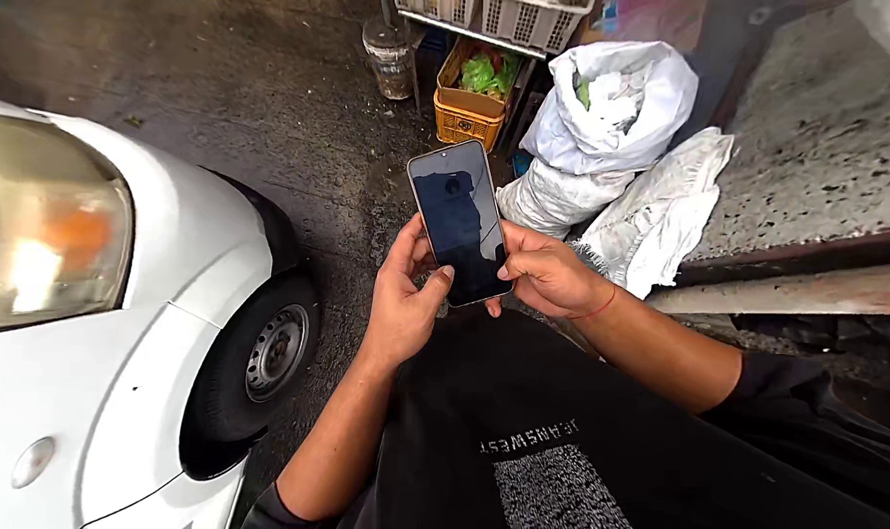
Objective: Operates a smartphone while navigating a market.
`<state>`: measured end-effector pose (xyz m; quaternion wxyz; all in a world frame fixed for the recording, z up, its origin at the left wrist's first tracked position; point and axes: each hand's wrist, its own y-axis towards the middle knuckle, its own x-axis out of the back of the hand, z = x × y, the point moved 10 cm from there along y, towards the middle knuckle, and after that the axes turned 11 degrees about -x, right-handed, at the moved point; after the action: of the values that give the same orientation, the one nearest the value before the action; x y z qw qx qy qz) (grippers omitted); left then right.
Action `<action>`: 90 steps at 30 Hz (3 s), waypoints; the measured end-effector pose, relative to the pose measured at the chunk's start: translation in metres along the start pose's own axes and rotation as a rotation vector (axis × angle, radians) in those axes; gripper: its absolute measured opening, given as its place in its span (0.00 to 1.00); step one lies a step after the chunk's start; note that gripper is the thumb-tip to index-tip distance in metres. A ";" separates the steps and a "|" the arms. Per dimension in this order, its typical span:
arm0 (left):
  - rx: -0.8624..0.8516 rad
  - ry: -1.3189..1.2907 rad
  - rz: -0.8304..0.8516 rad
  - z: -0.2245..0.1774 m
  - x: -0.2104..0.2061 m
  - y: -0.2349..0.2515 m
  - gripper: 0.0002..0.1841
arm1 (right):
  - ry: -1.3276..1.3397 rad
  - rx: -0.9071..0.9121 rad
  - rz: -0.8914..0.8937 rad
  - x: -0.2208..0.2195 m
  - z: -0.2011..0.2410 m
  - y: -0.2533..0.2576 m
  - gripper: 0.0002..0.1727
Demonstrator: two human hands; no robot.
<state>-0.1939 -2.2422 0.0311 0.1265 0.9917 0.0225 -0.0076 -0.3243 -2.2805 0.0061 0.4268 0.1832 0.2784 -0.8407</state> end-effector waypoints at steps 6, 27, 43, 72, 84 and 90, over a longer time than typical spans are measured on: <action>0.033 0.019 -0.100 0.027 0.012 0.081 0.35 | -0.041 -0.093 0.032 0.052 0.058 0.064 0.26; 0.006 -0.004 -0.124 0.090 0.207 0.376 0.37 | -0.054 -0.107 0.039 0.109 0.240 0.373 0.25; 0.058 0.121 -0.306 0.133 0.291 0.541 0.37 | -0.113 -0.193 0.120 0.174 0.343 0.556 0.19; 0.055 0.218 -0.432 0.204 0.603 0.778 0.37 | -0.199 -0.221 0.087 0.130 0.462 0.931 0.24; 0.100 0.160 -0.338 0.234 0.729 0.876 0.36 | -0.130 -0.239 0.031 0.120 0.502 1.078 0.25; 0.094 0.216 -0.358 0.258 0.774 0.961 0.37 | -0.175 -0.204 0.075 0.146 0.549 1.164 0.28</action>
<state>0.6215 -3.2028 0.0064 0.0737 0.9717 0.2114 0.0755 0.5084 -3.2725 -0.0093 0.4971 0.0750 0.3170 -0.8042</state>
